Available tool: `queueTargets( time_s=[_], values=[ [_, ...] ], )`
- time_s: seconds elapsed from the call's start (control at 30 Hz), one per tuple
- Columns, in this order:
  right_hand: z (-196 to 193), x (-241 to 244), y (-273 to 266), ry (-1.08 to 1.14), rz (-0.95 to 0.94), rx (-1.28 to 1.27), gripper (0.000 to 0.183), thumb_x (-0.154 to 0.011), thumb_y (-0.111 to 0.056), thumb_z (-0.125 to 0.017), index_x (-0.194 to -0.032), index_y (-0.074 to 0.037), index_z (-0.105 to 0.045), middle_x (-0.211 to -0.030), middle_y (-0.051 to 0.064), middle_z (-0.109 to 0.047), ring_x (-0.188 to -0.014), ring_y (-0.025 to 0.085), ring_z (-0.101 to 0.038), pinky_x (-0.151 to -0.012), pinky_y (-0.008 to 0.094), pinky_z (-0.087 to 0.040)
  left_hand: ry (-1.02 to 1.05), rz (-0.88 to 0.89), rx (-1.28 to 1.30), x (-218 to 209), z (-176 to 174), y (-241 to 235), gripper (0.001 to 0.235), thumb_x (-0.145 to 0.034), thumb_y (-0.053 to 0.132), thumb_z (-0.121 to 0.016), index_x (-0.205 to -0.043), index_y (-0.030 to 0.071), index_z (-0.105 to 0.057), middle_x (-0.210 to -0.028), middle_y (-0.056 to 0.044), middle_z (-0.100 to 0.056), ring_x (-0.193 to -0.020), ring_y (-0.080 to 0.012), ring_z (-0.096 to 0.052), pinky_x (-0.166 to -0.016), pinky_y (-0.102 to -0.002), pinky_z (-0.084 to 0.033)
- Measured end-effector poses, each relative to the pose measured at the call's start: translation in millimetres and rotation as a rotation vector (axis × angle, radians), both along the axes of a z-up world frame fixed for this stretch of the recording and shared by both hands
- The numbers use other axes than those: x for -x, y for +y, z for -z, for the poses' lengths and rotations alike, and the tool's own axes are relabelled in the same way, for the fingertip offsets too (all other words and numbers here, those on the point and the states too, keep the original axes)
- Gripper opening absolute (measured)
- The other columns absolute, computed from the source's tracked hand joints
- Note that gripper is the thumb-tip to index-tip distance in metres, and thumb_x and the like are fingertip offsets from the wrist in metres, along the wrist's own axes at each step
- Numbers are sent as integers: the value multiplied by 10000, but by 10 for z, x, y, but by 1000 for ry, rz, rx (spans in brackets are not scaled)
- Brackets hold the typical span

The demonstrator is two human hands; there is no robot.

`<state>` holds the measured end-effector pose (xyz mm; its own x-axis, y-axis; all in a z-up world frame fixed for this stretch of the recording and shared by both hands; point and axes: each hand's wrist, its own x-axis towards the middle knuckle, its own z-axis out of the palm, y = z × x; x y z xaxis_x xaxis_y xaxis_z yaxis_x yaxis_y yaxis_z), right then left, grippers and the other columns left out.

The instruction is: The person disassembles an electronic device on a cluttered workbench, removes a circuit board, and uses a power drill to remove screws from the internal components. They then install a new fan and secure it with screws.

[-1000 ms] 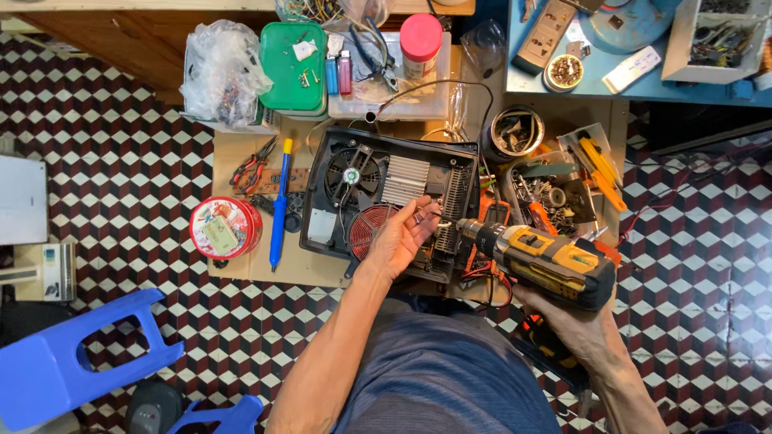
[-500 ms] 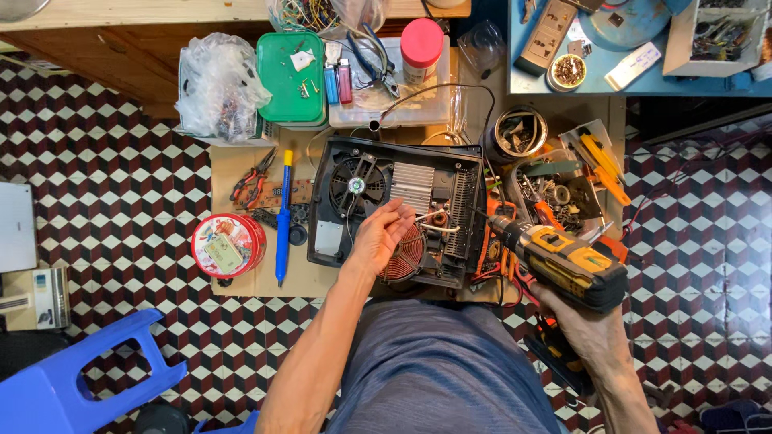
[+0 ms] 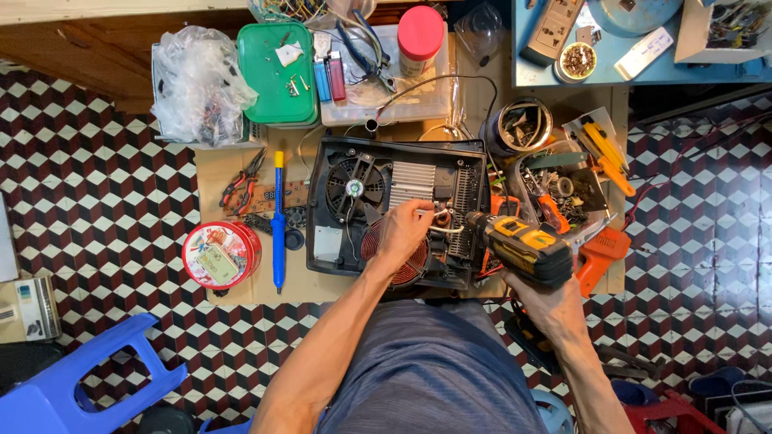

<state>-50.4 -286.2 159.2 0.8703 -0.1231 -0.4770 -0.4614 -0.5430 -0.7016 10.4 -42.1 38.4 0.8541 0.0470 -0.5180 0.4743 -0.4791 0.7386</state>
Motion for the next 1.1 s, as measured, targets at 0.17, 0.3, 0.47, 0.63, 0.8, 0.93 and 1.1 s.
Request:
queueTargets(
  time_s=[0.17, 0.3, 0.47, 0.63, 0.8, 0.93, 1.1],
  values=[
    [47, -95, -39, -45, -61, -2, 416, -817, -136, -770, -1218, -37, -713, -1120, 92, -780, -987, 163, -737, -882, 315, -582, -304, 174, -92, -149, 137, -200, 323, -846, 287, -732, -1117, 111, -753, -926, -105, -769, -817, -287, -741, -716, -419, -572],
    [85, -149, -45, 17, -37, -8, 404, -806, -141, -780, -1189, -32, -712, -1064, 87, -791, -939, 173, -749, -852, 312, -597, -235, 216, -151, -199, 230, -276, 340, -851, 292, -726, -1158, 149, -759, -906, -129, -768, -822, -331, -735, -729, -454, -565],
    [106, -191, -46, -19, -76, -33, 370, -820, -152, -775, -1167, -31, -727, -1053, 72, -797, -942, 154, -753, -864, 299, -592, -186, 217, -154, -251, 199, -303, 356, -854, 276, -713, -1189, 164, -757, -870, -132, -769, -799, -331, -733, -738, -454, -562],
    [137, -233, -81, 56, -78, 9, 365, -826, -159, -767, -1165, -29, -730, -1035, 81, -807, -939, 158, -760, -870, 300, -598, -269, 186, -132, -230, 158, -299, 328, -858, 265, -718, -1161, 154, -770, -852, -145, -767, -768, -331, -734, -713, -451, -566],
    [64, -307, -35, 37, -174, 53, 445, -825, -178, -762, -1236, -29, -679, -1108, 105, -779, -994, 191, -753, -898, 327, -593, -210, 218, -149, -214, 207, -304, 341, -889, 281, -701, -1207, 163, -739, -848, -131, -748, -698, -316, -726, -646, -450, -567],
    [-121, -519, 86, 151, -349, 201, 447, -869, -300, -744, -1271, -117, -671, -1109, 130, -767, -987, 256, -756, -868, 377, -598, -418, 201, -215, -179, 301, -353, 282, -890, 265, -724, -1143, 144, -749, -862, -122, -747, -725, -343, -708, -621, -468, -548],
    [-378, -837, 338, -1, -505, 386, 588, -847, -356, -724, -1370, -159, -542, -965, 177, -767, -816, 368, -754, -706, 465, -605, -503, 224, -243, -165, 430, -391, 164, -896, 206, -712, -1030, 117, -683, -800, -103, -712, -729, -322, -706, -584, -459, -523]
  ],
)
